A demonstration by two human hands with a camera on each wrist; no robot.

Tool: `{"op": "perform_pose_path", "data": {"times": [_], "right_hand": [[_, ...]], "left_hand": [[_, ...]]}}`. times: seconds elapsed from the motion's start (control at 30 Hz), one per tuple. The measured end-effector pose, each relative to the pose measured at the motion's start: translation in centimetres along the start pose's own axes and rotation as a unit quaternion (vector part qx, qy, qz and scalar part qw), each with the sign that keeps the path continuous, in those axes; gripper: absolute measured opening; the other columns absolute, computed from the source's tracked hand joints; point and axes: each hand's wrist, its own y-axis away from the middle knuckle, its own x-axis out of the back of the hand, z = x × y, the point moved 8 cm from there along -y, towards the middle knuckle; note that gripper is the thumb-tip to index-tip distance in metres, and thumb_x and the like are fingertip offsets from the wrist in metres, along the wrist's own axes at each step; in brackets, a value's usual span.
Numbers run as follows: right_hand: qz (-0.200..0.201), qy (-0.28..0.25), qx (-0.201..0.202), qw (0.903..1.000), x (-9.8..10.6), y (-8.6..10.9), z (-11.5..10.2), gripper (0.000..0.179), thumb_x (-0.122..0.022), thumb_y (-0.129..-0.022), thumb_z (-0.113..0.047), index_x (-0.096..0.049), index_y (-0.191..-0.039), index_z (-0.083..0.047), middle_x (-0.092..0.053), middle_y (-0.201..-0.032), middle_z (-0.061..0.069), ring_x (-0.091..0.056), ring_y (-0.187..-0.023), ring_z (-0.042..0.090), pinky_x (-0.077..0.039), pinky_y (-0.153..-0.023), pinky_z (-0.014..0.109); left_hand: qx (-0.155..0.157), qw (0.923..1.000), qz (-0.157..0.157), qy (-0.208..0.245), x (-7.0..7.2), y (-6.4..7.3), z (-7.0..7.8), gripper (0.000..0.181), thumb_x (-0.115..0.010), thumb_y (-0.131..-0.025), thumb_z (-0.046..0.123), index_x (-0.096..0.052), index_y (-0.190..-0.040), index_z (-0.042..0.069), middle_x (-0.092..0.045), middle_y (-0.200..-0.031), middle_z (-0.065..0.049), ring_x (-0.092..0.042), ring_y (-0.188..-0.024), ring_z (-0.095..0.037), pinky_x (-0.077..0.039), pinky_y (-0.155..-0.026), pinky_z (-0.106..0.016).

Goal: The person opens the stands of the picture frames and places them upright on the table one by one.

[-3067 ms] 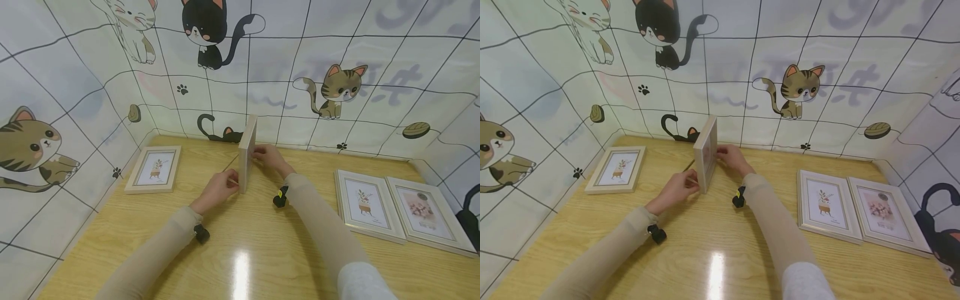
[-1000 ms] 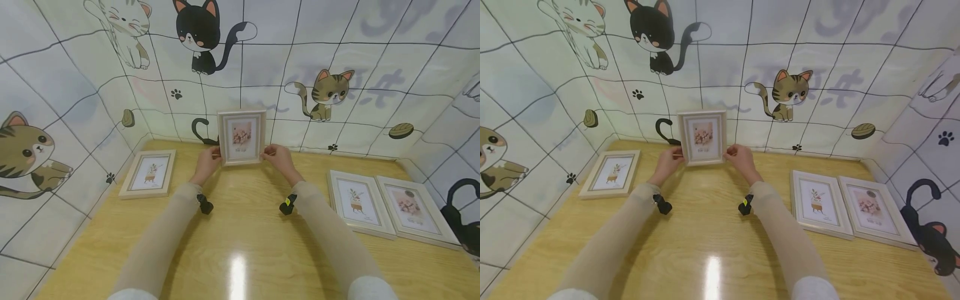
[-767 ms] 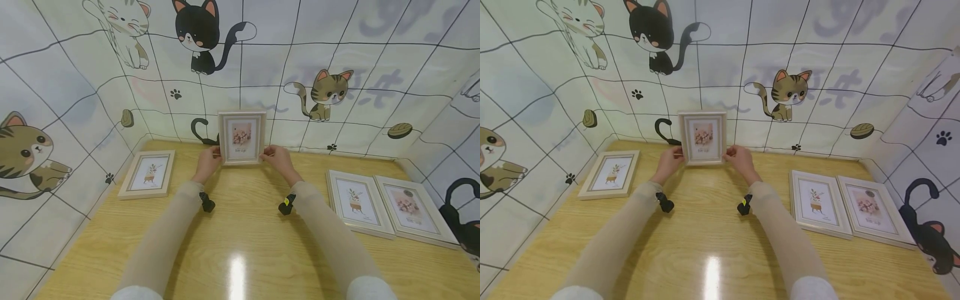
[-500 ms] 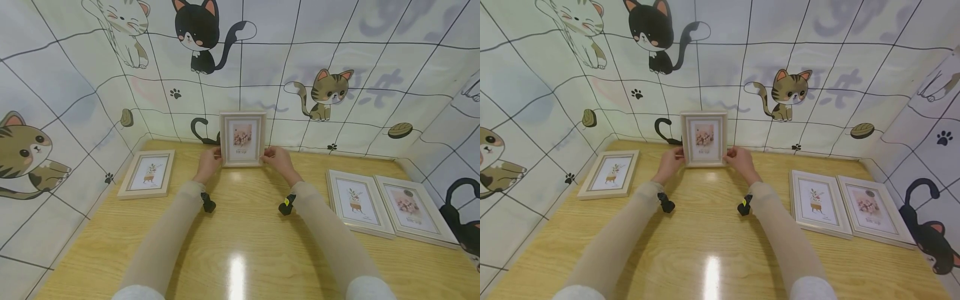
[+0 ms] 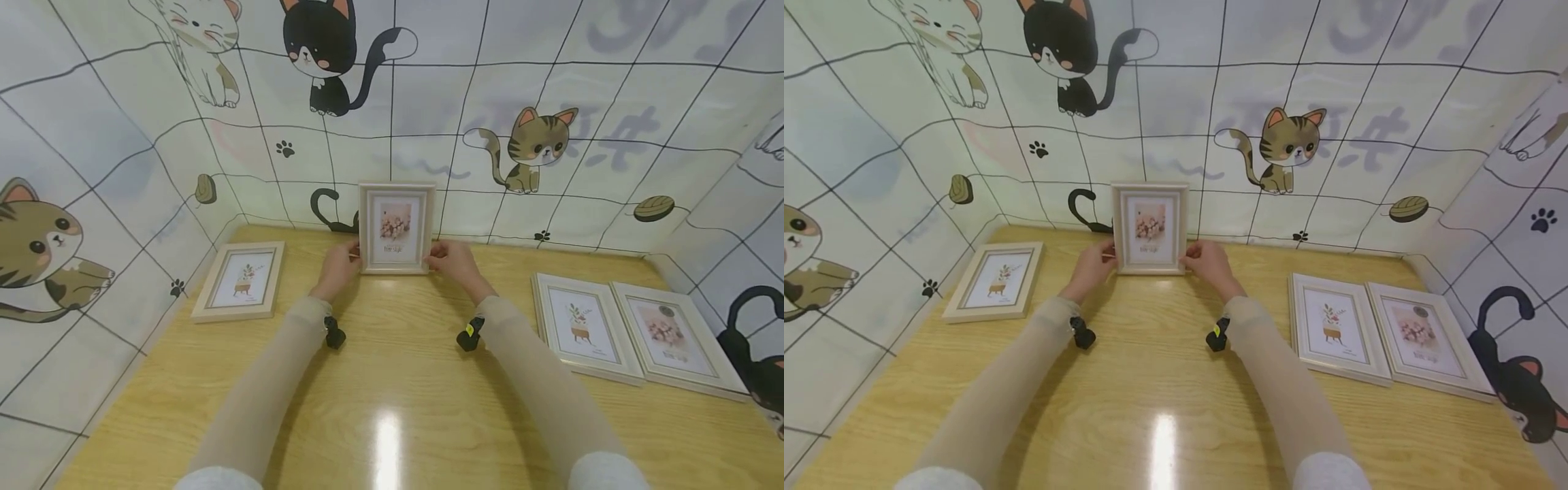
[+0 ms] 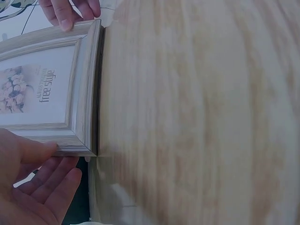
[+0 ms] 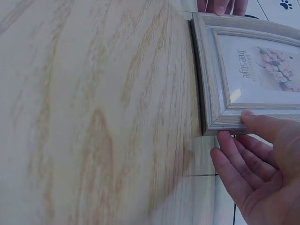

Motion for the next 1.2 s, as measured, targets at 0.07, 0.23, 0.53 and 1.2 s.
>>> {"op": "perform_pose_path", "data": {"times": [0.07,0.23,0.53,1.2], "right_hand": [[-0.001,-0.001,-0.002,1.0,0.0,0.1,0.0,0.027,-0.066,-0.096,-0.021,-0.065,-0.112,0.001,-0.07,-0.11,0.021,-0.072,-0.092,0.031,-0.059,-0.068,0.028],[-0.012,-0.008,-0.005,0.9999,-0.2,0.2,0.0,0.029,-0.064,-0.098,-0.021,-0.064,-0.116,0.002,-0.07,-0.112,0.022,-0.071,-0.095,0.031,-0.062,-0.075,0.034],[-0.022,-0.012,-0.004,0.9997,0.4,0.7,-0.6,0.032,-0.063,-0.099,-0.023,-0.064,-0.118,0.003,-0.07,-0.113,0.022,-0.072,-0.094,0.034,-0.063,-0.079,0.039],[-0.05,-0.013,0.026,0.9983,-0.2,2.4,-4.3,0.025,-0.066,-0.096,-0.017,-0.067,-0.114,0.0,-0.071,-0.112,0.02,-0.071,-0.1,0.033,-0.061,-0.087,0.043]], "left_hand": [[-0.003,1.0,0.0,0.003,0.0,0.1,0.1,0.046,-0.058,-0.093,-0.002,-0.053,-0.139,-0.006,-0.068,-0.122,-0.023,-0.066,-0.111,-0.034,-0.056,-0.097,-0.043],[0.002,0.9998,-0.008,0.02,0.1,0.4,0.0,0.047,-0.058,-0.094,-0.002,-0.052,-0.14,-0.003,-0.066,-0.125,-0.023,-0.066,-0.112,-0.035,-0.056,-0.098,-0.043],[0.0,0.9991,-0.018,0.038,2.1,1.4,0.4,0.051,-0.059,-0.096,0.007,-0.045,-0.145,0.0,-0.061,-0.136,-0.022,-0.063,-0.121,-0.038,-0.051,-0.106,-0.046],[-0.032,0.9972,-0.067,0.008,8.3,7.0,0.2,0.045,-0.059,-0.1,0.016,-0.05,-0.143,0.006,-0.057,-0.142,-0.018,-0.057,-0.129,-0.037,-0.047,-0.11,-0.05]]}}
